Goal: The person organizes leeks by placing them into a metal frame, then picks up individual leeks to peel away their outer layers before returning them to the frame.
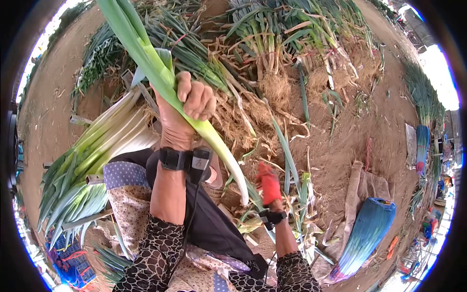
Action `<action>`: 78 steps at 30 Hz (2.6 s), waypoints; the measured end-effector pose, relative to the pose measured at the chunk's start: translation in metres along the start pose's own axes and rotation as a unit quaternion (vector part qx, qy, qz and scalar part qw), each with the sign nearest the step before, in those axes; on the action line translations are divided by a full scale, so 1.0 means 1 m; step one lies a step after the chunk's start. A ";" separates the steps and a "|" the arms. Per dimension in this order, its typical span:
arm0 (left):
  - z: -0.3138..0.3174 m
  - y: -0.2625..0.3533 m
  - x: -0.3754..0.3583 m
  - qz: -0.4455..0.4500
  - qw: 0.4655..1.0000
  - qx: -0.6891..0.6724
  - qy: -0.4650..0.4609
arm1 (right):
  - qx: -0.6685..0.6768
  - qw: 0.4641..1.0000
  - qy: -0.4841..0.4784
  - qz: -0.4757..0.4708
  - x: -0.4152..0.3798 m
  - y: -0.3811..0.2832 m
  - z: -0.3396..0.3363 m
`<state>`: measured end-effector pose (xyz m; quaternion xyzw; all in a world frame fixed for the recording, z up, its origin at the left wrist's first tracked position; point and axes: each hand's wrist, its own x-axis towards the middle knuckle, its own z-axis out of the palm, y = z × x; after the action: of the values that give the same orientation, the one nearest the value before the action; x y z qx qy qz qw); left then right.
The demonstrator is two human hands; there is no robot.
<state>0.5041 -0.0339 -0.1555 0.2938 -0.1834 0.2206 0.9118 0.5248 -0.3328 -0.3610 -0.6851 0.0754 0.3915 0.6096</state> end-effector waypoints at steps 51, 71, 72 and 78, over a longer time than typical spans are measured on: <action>0.010 0.005 -0.006 0.090 0.935 0.170 0.298 | -0.366 0.882 0.102 -0.280 -0.087 0.016 -0.037; 0.008 0.006 -0.013 0.150 0.818 0.277 0.482 | -0.445 0.876 0.156 -0.103 -0.106 0.009 -0.116; 0.003 0.004 -0.014 0.161 0.825 0.265 0.472 | -0.373 0.903 0.135 -0.165 -0.102 -0.013 -0.097; 0.032 0.008 -0.029 0.143 0.858 0.145 0.471 | -0.411 0.828 0.021 -0.380 -0.104 -0.104 0.058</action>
<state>0.4692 -0.0563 -0.1409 0.2547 0.2617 0.4846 0.7948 0.4888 -0.2946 -0.2124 -0.8549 -0.3463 0.1095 0.3703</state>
